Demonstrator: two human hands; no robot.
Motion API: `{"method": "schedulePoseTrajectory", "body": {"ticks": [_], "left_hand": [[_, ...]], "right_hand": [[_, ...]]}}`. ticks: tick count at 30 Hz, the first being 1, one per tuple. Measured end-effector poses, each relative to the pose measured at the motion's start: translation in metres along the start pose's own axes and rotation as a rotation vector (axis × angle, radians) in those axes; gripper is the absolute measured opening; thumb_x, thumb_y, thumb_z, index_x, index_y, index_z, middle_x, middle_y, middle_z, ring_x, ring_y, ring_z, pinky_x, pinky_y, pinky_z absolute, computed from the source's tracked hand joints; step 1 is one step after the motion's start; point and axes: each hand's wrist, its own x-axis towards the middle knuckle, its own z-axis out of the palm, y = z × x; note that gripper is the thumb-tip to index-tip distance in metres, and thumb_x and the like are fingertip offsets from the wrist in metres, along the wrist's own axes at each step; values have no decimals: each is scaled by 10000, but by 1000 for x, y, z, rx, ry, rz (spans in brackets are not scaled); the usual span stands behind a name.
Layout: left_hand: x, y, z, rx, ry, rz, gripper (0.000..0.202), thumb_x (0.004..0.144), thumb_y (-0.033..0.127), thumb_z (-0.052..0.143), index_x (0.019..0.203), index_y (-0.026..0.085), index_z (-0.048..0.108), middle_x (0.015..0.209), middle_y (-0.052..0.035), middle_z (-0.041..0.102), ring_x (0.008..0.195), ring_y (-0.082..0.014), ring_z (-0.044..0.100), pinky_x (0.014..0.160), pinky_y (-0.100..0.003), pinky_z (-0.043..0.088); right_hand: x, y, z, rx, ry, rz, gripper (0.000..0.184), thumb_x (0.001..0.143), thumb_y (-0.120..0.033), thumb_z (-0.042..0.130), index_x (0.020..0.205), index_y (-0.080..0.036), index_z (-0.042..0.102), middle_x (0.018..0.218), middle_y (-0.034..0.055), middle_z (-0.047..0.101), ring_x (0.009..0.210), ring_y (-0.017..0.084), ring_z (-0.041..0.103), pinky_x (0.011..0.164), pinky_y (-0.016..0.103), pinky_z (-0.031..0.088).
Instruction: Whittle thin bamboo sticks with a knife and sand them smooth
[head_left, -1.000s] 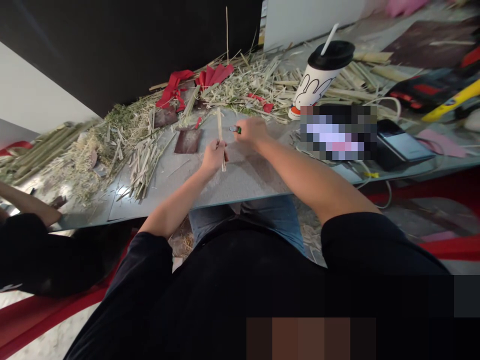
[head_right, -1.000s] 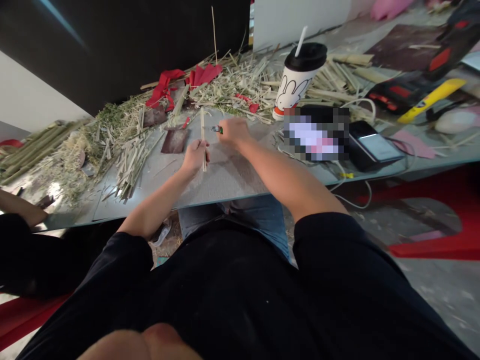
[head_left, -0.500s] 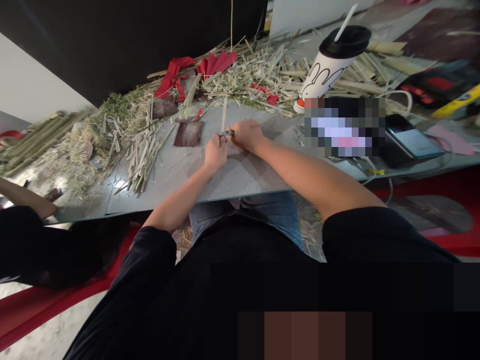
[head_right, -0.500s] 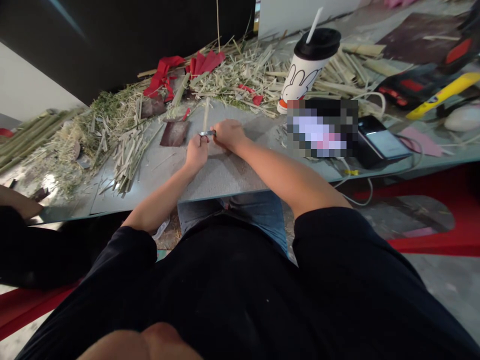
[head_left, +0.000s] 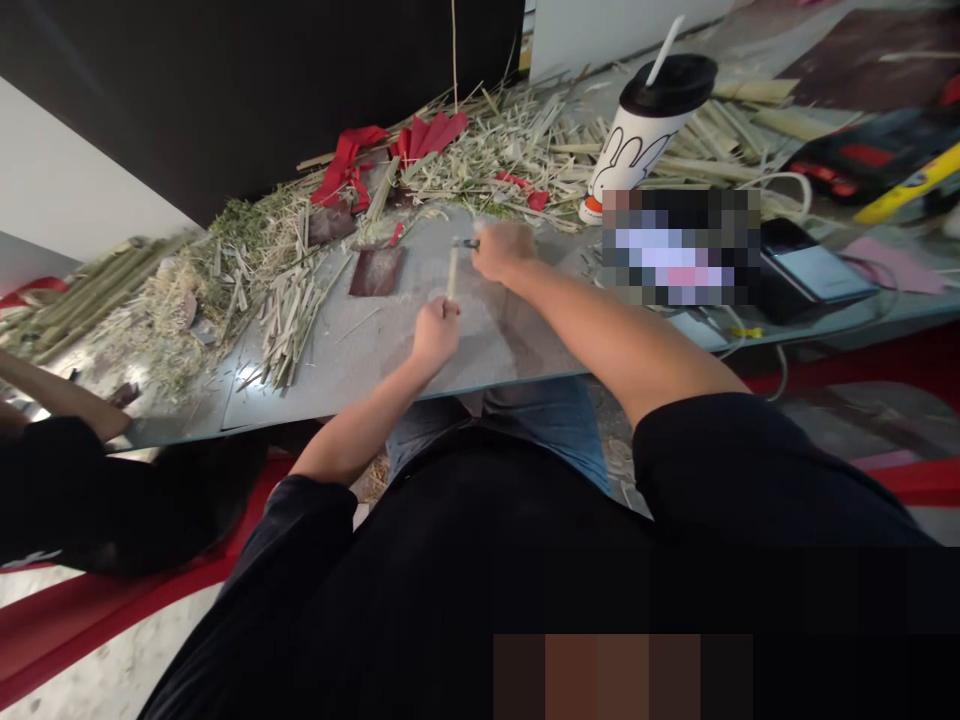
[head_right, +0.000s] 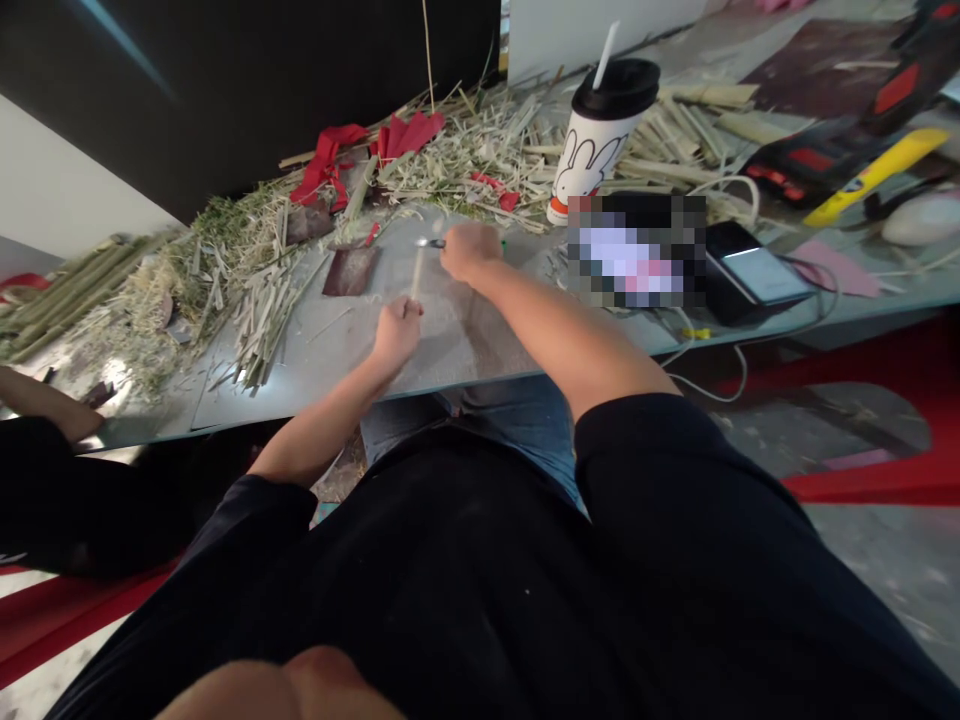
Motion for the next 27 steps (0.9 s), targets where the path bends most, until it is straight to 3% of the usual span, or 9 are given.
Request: {"method": "schedulePoseTrajectory", "body": {"ticks": [3,5,10,14,17,23,27], "left_hand": [[-20,-4,-4,-62,-26,-40,328,1165,160,475,862,227,579,595,48,500,569,-147,491,608,-289,334],[-22,-1,-10,-164,-53,-81,276,1188,189,419,975,228,589,562,60,522,515,-146,473,571,-285,331],[11,17,-21,-311,-44,-140,248,1101,62,409,1004,223,571,597,68,556,497,-110,486,538,-251,342],[43,20,-15,-263,-36,-141,292,1153,139,433,920,213,592,571,64,519,478,-101,452,541,-248,344],[58,12,-8,-231,-49,-103,320,1162,156,479,891,200,644,565,51,541,474,-103,459,544,-254,333],[69,-7,-1,-149,2,5,335,1152,138,529,870,192,702,572,41,571,545,-119,521,602,-255,363],[65,-9,0,-110,22,39,366,1156,138,508,830,211,657,570,36,560,582,-138,555,635,-269,380]], "right_hand": [[12,15,4,19,42,60,337,1156,-224,658,1314,-18,873,1260,318,803,1183,445,765,953,495,563],[15,19,7,40,58,72,332,1152,-242,684,1294,-13,878,1228,324,801,1143,439,763,939,499,566],[8,16,4,90,44,75,404,1192,-313,608,1316,-41,880,1085,287,810,1030,414,757,861,475,573],[1,10,-4,61,94,97,447,1205,-287,485,1354,-114,870,1226,266,818,1118,416,753,893,469,571],[-3,2,-5,24,33,49,449,1206,-298,486,1351,-110,867,1266,260,820,1169,413,754,928,456,568],[-15,-20,4,-7,-97,-105,341,1140,-283,638,1274,-98,891,1203,275,829,1164,435,779,943,447,570],[-17,-23,7,-8,-64,-109,422,1211,-334,550,1317,-91,878,1219,276,825,1177,417,771,956,447,564]]}}
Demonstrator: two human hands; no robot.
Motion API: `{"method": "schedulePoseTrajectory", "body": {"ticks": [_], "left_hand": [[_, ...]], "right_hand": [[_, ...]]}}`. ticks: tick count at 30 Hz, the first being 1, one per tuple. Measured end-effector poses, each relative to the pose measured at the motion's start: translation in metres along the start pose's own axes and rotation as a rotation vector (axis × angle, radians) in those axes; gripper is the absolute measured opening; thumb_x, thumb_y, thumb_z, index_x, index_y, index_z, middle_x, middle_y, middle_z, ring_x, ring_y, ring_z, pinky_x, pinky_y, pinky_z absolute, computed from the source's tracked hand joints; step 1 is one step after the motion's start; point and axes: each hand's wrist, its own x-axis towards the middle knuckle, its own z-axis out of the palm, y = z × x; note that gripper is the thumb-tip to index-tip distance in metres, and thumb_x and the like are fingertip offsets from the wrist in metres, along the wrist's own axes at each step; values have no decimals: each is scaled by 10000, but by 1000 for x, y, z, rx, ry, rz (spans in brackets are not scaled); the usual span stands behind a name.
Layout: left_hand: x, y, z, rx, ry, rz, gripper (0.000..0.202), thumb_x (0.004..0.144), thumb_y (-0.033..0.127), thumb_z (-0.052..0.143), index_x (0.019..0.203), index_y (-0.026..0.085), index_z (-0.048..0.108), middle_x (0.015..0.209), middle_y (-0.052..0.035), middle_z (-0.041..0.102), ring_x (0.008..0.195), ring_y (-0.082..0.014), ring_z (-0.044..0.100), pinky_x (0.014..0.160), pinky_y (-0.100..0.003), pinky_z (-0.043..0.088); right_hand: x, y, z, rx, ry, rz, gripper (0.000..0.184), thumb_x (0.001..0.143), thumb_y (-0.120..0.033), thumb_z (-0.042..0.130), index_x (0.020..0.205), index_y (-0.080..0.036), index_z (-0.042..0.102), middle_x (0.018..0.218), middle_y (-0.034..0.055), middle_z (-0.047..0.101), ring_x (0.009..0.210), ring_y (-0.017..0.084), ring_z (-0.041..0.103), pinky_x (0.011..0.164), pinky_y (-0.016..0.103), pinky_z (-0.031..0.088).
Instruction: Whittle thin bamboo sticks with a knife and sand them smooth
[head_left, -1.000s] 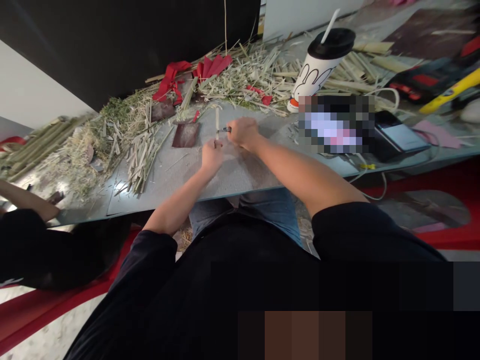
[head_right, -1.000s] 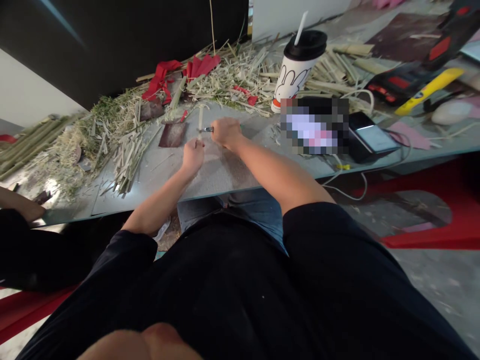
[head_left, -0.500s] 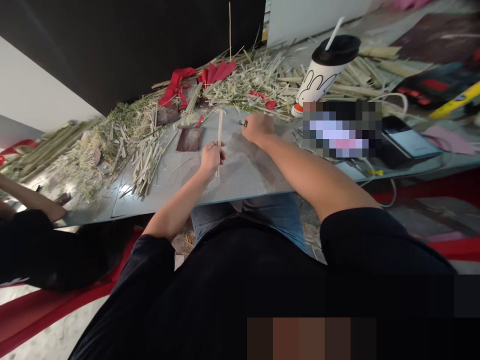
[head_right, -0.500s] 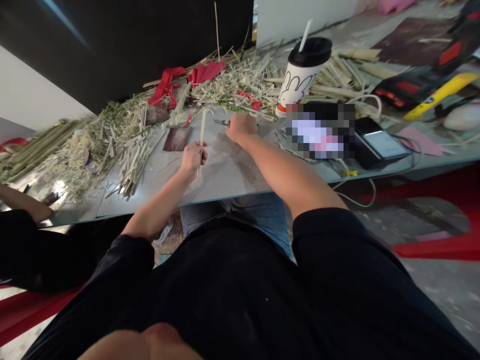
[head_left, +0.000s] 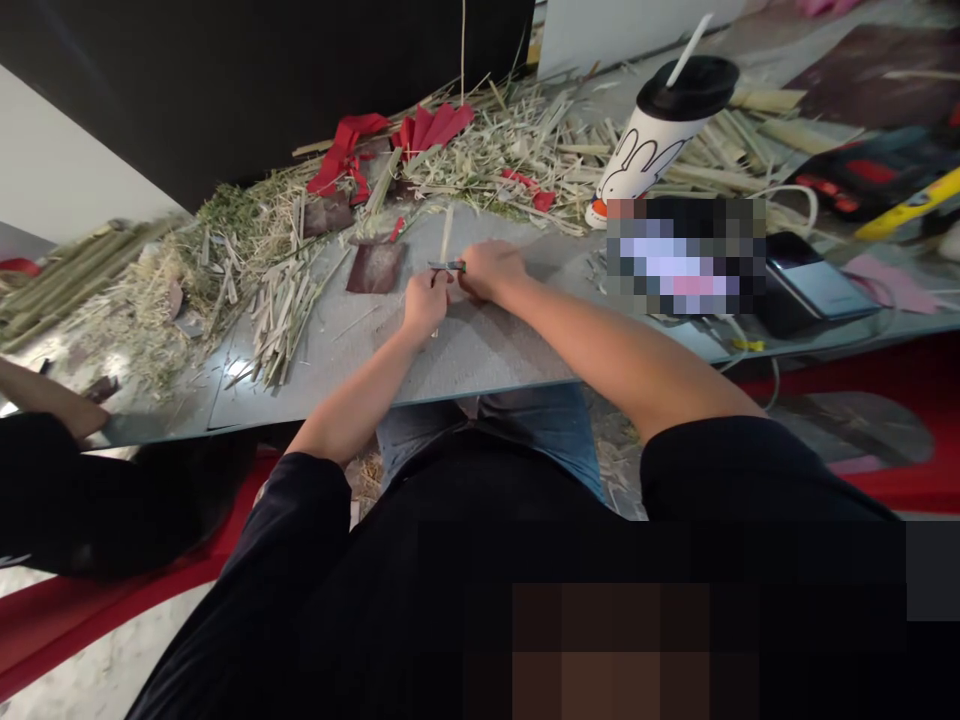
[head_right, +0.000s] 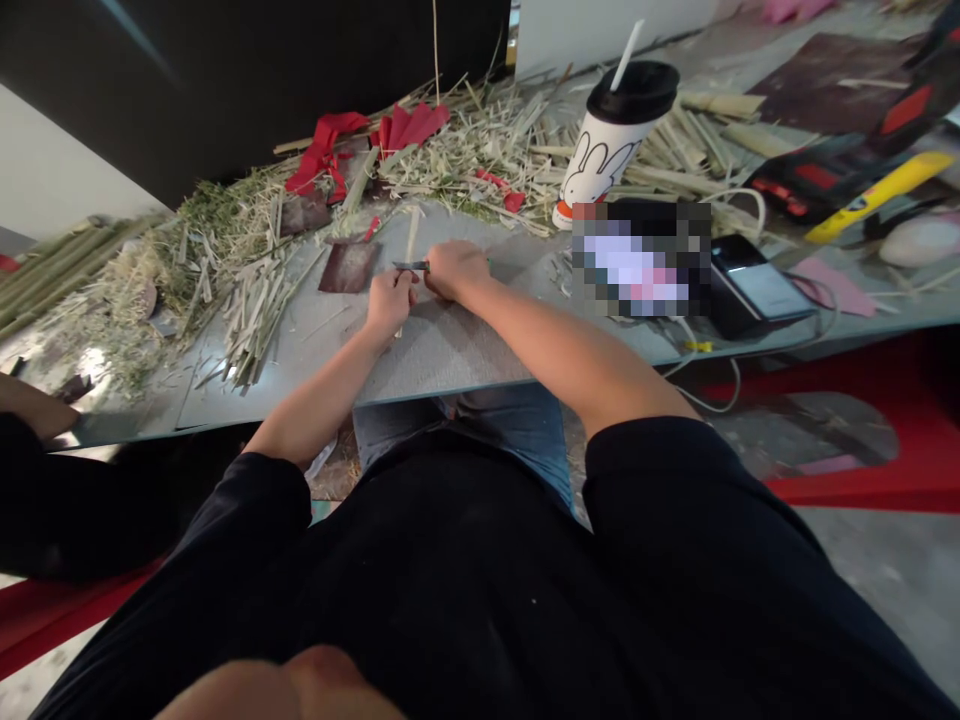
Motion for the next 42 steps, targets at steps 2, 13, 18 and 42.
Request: {"method": "schedulePoseTrajectory", "body": {"ticks": [2,13,18,42], "left_hand": [[-4,1,0,20,1,11,385,1153,135,504,797,220,623,568,34,549,589,-144,554,645,-278,381],[-49,9,-10,161,-80,-5,347,1107,126,515,784,222,596,679,19,591,660,-155,554,677,-284,381],[-67,12,-15,97,-136,-100,276,1145,147,436,949,221,616,660,39,617,562,-133,529,605,-261,367],[8,6,7,-63,-33,28,385,1172,114,468,851,208,660,579,30,560,573,-126,548,608,-223,394]], "right_hand": [[1,1,1,-9,23,11,484,1243,-362,485,1363,-93,869,1248,273,821,1189,417,768,964,455,564],[21,21,-3,18,47,112,333,1186,-283,630,1281,-106,895,1199,235,833,1170,433,783,969,470,586],[26,33,-3,70,100,183,321,1186,-250,665,1291,-21,865,1214,294,804,1188,415,754,987,467,558],[-1,2,-9,31,19,-13,567,1276,-460,471,1257,-63,876,1191,296,818,1173,418,775,962,438,561]]}}
